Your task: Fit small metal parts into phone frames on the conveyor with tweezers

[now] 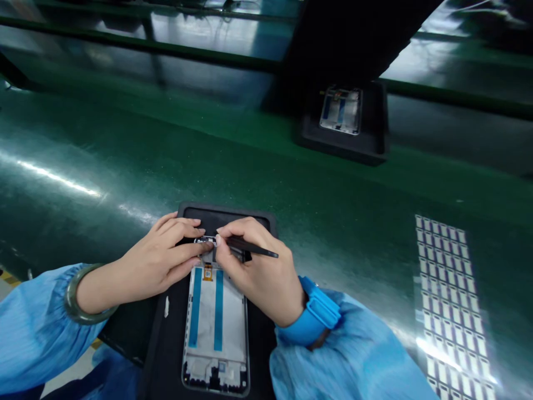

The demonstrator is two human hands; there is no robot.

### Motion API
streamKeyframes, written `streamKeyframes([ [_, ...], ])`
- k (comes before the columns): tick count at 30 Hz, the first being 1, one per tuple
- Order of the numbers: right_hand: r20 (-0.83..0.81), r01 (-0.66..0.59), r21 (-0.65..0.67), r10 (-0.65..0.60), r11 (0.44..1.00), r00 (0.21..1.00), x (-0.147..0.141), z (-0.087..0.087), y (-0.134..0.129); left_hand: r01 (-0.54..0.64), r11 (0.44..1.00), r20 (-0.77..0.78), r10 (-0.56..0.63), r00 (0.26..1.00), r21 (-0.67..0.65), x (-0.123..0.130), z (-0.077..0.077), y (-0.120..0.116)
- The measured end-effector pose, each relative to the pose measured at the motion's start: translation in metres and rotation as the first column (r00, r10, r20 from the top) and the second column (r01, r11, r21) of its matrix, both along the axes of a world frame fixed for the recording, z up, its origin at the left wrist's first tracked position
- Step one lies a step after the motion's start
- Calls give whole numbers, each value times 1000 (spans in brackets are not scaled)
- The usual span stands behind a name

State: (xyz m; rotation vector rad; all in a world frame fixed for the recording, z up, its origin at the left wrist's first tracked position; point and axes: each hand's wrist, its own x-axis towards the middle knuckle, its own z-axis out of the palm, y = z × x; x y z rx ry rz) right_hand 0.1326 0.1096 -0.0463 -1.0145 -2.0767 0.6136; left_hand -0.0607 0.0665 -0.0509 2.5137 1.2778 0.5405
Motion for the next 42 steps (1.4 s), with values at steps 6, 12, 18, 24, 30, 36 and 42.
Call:
streamKeyframes([
  [6, 123, 20, 126, -36, 992, 992, -7, 2, -7, -3, 1000, 6, 3, 1000, 8, 0, 0, 0],
  [12, 120, 18, 105, -31, 994, 992, -4, 2, -5, -4, 1000, 6, 4, 1000, -1, 0, 0, 0],
  [18, -97, 68, -130, -81, 989, 992, 8, -3, 3, -1, 1000, -6, 1, 1000, -13, -1, -1, 0],
  [24, -73, 13, -74, -19, 997, 997, 7, -5, 1, -1, 1000, 11, 1, 1000, -8, 0, -1, -1],
  [30, -37, -4, -11, 3, 1000, 999, 4, -3, 1, -1, 1000, 19, 1, 1000, -24, -1, -1, -1],
  [36, 174, -9, 124, -13, 992, 985, -8, 10, -7, -4, 1000, 26, 4, 1000, -3, -1, 0, 1],
  [42, 46, 26, 14, -27, 1000, 999, 1, 1, -6, -4, 1000, 24, 4, 1000, 0, -1, -1, 0],
])
